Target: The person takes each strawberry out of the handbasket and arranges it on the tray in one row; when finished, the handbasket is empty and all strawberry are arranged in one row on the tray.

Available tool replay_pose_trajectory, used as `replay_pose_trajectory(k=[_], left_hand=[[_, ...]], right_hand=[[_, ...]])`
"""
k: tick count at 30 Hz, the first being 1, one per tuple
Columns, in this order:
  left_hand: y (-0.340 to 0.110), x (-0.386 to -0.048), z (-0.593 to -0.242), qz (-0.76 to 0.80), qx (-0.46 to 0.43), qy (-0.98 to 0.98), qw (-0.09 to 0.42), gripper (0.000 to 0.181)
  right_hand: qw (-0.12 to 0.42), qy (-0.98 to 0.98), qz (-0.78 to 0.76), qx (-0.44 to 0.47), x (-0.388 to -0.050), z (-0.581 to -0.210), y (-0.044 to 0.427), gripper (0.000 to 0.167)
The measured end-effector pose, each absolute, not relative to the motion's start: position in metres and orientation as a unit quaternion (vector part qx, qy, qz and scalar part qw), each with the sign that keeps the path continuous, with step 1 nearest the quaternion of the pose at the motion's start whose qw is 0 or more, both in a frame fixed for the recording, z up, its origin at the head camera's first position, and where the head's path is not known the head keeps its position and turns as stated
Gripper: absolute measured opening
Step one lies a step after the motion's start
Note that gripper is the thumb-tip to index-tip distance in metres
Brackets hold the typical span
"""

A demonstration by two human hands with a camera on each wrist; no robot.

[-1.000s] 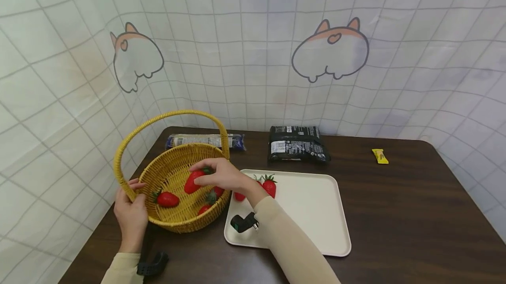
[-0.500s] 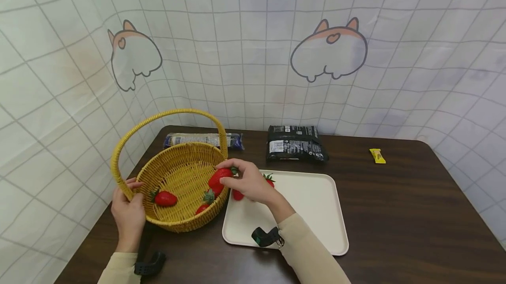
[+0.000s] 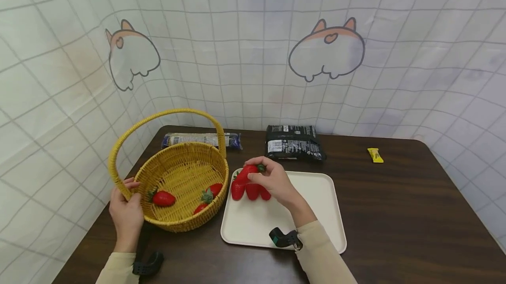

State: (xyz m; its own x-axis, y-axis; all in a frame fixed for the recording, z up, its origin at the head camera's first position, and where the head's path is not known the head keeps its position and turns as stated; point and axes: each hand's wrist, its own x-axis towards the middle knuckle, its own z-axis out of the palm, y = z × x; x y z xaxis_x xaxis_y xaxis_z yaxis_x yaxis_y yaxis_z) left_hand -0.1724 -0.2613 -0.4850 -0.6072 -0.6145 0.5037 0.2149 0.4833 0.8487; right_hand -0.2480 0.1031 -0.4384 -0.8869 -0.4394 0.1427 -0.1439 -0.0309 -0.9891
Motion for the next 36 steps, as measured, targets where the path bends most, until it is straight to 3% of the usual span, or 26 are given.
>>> replay_pose_trajectory(k=[16,36], left_hand=[[-0.262,-0.172,-0.484,-0.485,0.137,-0.753,0.424,0.024],[-0.262,-0.171,-0.483,-0.489,0.133,-0.753,0.419,0.024]], right_hand=[[0.093,0.714,-0.676,-0.157,-0.269,-0.442,0.166,0.042],[0.159,0.798,-0.564,-0.142,-0.278,-0.468,0.194,0.039]])
